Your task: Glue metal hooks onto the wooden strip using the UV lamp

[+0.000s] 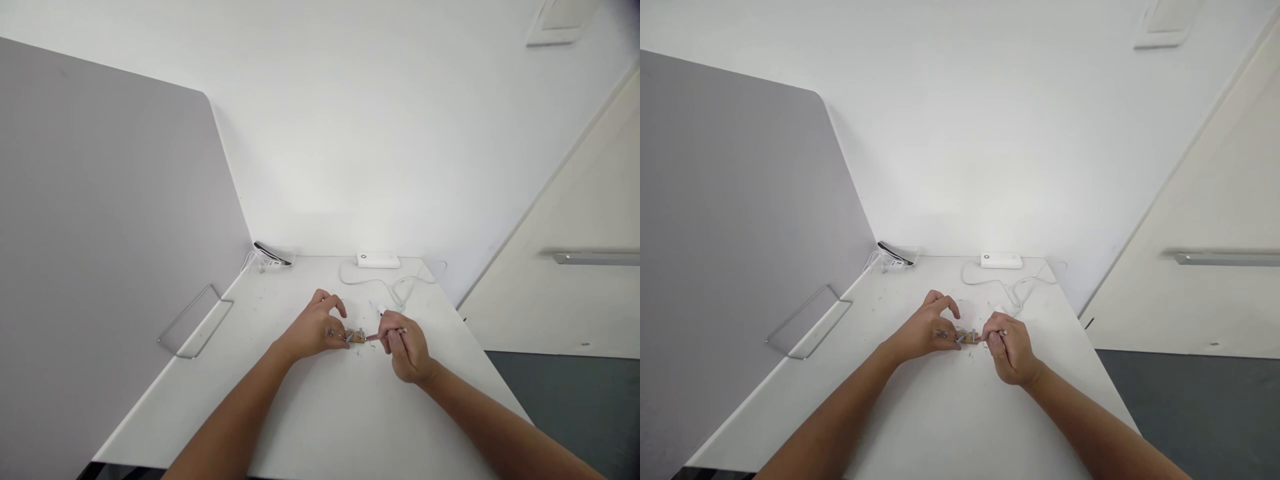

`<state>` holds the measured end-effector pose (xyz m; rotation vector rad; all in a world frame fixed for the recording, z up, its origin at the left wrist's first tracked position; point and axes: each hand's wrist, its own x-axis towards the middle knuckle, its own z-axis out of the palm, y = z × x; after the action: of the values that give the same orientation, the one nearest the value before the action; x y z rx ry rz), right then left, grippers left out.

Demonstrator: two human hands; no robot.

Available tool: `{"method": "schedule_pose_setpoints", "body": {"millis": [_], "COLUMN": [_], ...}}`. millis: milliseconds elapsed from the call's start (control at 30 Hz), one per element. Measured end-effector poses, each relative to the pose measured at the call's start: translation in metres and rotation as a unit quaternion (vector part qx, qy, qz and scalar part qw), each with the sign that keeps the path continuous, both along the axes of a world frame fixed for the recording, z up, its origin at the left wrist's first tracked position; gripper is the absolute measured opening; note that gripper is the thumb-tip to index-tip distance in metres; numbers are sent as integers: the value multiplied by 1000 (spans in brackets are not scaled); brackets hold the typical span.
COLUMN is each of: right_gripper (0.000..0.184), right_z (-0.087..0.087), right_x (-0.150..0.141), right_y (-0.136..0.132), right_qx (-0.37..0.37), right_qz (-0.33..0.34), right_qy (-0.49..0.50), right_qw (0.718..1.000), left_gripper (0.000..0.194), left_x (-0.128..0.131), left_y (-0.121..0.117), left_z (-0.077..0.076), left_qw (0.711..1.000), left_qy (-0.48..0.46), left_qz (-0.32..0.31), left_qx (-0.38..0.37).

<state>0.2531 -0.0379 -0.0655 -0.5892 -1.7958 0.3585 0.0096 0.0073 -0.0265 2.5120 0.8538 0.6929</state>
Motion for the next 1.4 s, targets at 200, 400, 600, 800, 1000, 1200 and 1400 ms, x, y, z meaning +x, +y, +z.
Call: {"method": "schedule_pose_setpoints", "body": {"millis": [200,400,600,800,1000,1200,1400], "right_gripper": [26,24,24,24,24,20,31], "right_z": [2,-1,-1,2,-1,4,3], "right_x": [1,2,1,0,1,-2,-6], "right_y": [0,0,0,0,0,0,4], "right_qx": [5,7,9,11,13,0,-119], "right_qz": [-1,11,25,32,24,-10,-94], "right_qy": [-6,-3,0,-4,-3,14,-70], "right_qw": [1000,1000,1000,999,1000,1000,986], "left_gripper": [9,6,4,7,8,11,11], "left_x": [-1,-2,-1,-1,-2,-3,-3], "left_y": [2,4,5,5,5,6,7], "left_z": [-3,-8,-10,-10,-11,-11,-11], "left_qw": [1000,999,997,996,996,996,996], "left_qy": [13,47,59,70,70,75,75], "left_qz": [0,7,4,9,10,4,9], "left_qx": [17,25,42,53,48,47,39]}}
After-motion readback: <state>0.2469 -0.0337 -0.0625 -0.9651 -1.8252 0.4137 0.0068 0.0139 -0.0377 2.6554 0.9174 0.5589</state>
